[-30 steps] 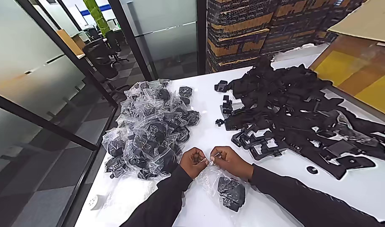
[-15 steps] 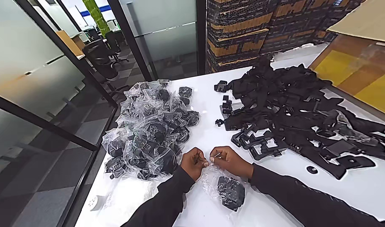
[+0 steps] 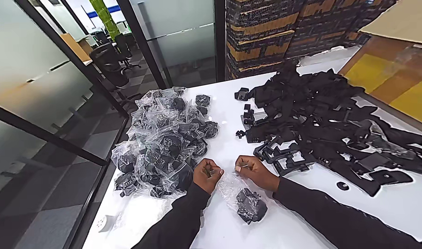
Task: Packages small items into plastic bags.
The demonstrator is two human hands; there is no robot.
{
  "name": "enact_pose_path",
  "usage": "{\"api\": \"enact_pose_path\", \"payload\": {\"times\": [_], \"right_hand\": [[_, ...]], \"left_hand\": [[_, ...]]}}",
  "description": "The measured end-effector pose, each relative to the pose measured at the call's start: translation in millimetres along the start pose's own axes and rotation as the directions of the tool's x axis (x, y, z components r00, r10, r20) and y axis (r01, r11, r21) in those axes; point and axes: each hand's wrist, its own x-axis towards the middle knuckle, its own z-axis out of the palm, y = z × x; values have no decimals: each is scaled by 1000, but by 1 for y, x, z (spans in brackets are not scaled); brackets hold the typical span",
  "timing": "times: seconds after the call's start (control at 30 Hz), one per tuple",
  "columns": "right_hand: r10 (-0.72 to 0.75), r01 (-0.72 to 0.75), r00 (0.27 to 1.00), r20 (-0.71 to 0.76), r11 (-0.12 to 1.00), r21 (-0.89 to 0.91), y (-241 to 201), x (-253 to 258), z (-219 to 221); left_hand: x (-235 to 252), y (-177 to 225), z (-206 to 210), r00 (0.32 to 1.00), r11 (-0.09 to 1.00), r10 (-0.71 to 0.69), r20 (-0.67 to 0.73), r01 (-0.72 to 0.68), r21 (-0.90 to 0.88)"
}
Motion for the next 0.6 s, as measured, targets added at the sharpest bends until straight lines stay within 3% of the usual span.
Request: {"api": "enact_pose_path", "payload": {"times": [0.17,0.4,0.6], "right_hand": [[-40,40,999,21,999,-1,0,0,0],[-165,168,980,109,986,-14,7,1,0],[-48,49,995,-82,999,8,-1,-2,4]], "left_hand": [[-1,2,0,999,997,35,20,-33,-69],[-5,0,3,992,997,0,129,-10,77],[-2,0,1,997,1000,12,73,-13,15]]}}
